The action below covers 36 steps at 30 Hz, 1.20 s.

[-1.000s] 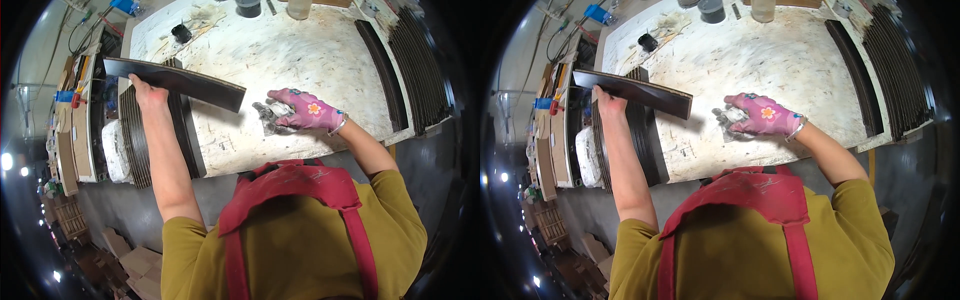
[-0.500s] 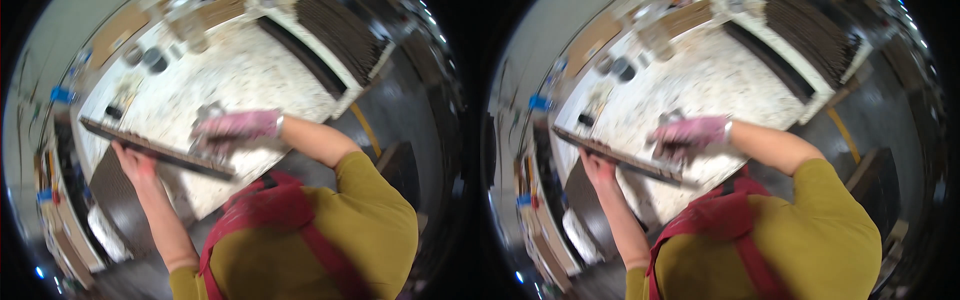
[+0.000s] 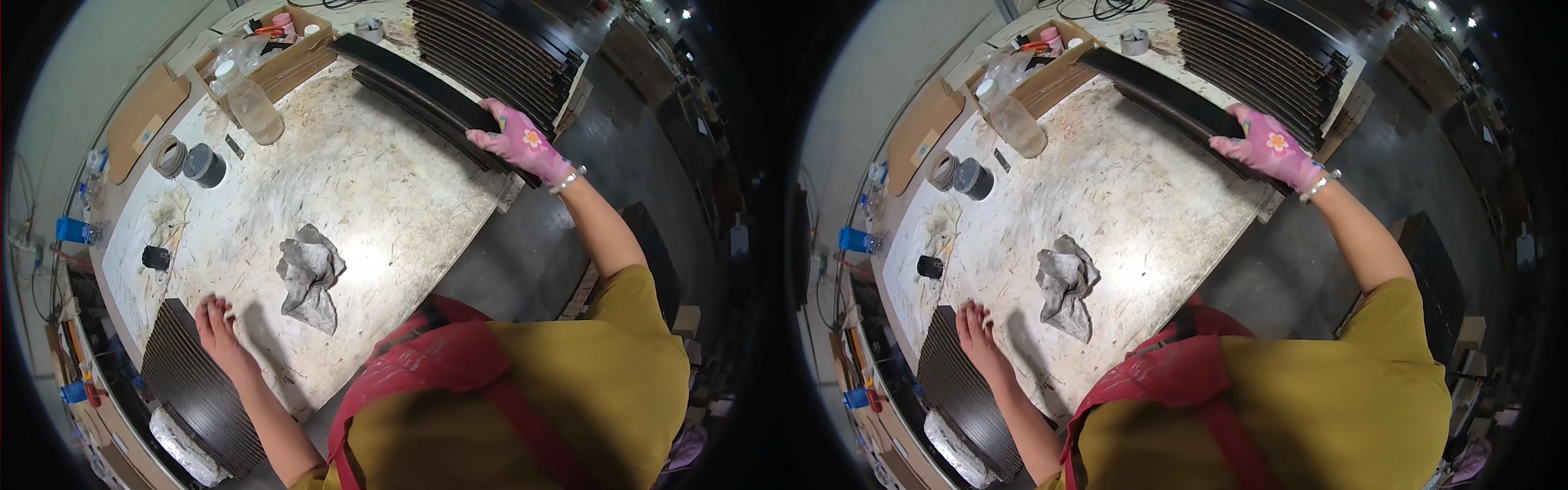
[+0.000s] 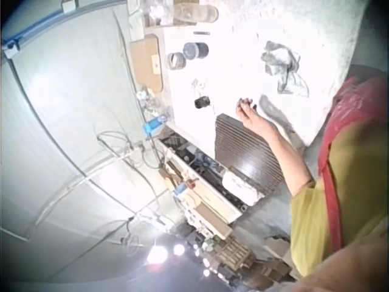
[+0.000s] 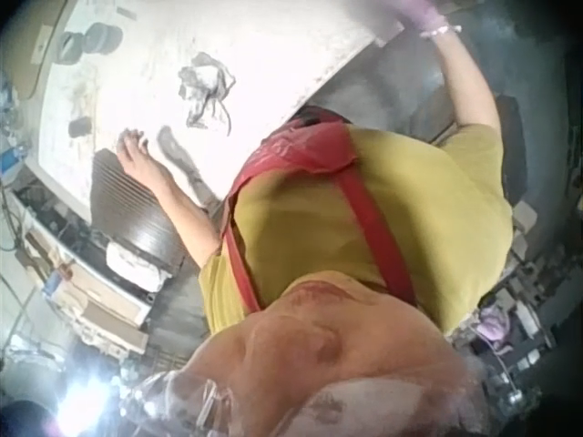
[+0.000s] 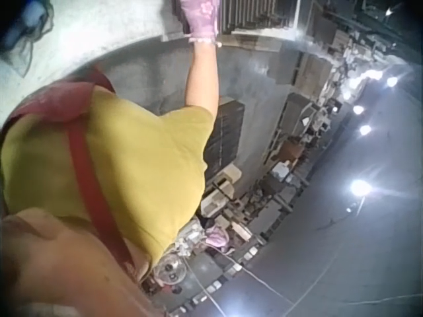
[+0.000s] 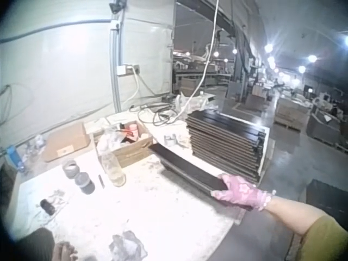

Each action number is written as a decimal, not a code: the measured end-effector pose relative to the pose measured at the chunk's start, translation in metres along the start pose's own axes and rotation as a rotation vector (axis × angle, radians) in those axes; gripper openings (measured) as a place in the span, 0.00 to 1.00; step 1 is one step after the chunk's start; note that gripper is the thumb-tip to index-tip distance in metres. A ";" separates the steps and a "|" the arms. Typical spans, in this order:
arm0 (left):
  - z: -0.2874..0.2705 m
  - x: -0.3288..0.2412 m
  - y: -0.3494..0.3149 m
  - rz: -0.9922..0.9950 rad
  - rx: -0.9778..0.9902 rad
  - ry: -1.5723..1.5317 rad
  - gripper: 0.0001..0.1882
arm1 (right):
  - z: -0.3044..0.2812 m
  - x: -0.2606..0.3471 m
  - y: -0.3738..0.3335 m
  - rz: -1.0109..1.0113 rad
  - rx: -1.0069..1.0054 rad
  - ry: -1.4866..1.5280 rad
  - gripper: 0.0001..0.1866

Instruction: The person cleans a black furniture slat by applying liquid from a bottle to a cloth and wiping the surface, then uses a small tool to scrape the end of the slat.

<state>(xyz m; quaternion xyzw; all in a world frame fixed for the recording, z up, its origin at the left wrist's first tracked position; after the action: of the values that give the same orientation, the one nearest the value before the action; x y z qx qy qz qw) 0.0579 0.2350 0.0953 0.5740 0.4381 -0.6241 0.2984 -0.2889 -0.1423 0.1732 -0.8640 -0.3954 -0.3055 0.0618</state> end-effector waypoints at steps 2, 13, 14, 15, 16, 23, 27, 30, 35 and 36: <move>-0.015 0.009 -0.007 0.009 -0.053 0.008 0.14 | 0.005 -0.031 0.012 0.017 -0.059 -0.195 0.40; -0.081 0.032 -0.029 0.111 -0.345 0.374 0.15 | 0.048 -0.088 0.039 0.143 0.101 -0.287 0.42; -0.091 0.036 -0.032 0.141 -0.345 0.421 0.18 | 0.051 -0.088 0.042 0.147 0.101 -0.288 0.42; -0.098 0.034 -0.036 0.130 -0.437 0.666 0.21 | 0.056 -0.085 0.049 0.106 0.072 -0.364 0.47; -0.111 0.039 -0.036 0.168 -0.488 0.884 0.25 | 0.061 -0.081 0.057 0.068 0.040 -0.440 0.53; -0.140 0.059 -0.041 -0.240 -0.549 1.469 0.40 | 0.079 -0.084 0.102 0.193 0.144 -0.374 0.48; -0.134 0.052 -0.044 -0.299 -0.514 1.530 0.39 | 0.080 -0.079 0.105 0.235 0.138 -0.371 0.43; -0.125 0.048 -0.044 -0.346 -0.529 1.564 0.39 | 0.079 -0.081 0.104 0.247 0.137 -0.369 0.43; -0.126 0.055 -0.042 -0.271 -0.522 1.610 0.40 | 0.084 -0.073 0.093 -0.034 -0.059 -0.585 0.43; -0.123 0.055 -0.042 -0.274 -0.512 1.641 0.40 | 0.083 -0.044 0.092 -0.094 -0.096 -0.558 0.43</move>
<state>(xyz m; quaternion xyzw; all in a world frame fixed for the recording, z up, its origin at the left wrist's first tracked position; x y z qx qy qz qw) 0.0683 0.3704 0.0552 0.6999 0.7069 0.0742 -0.0693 -0.2043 -0.2045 0.0932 -0.8973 -0.4218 -0.0768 -0.1046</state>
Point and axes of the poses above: each hand's wrist, its own y-axis towards the middle knuckle, its own z-axis out of the palm, x = y × z, the point moved 1 cm from there along y, towards the middle knuckle, and after that the axes turned 11 degrees about -z, right-handed, at the moved point
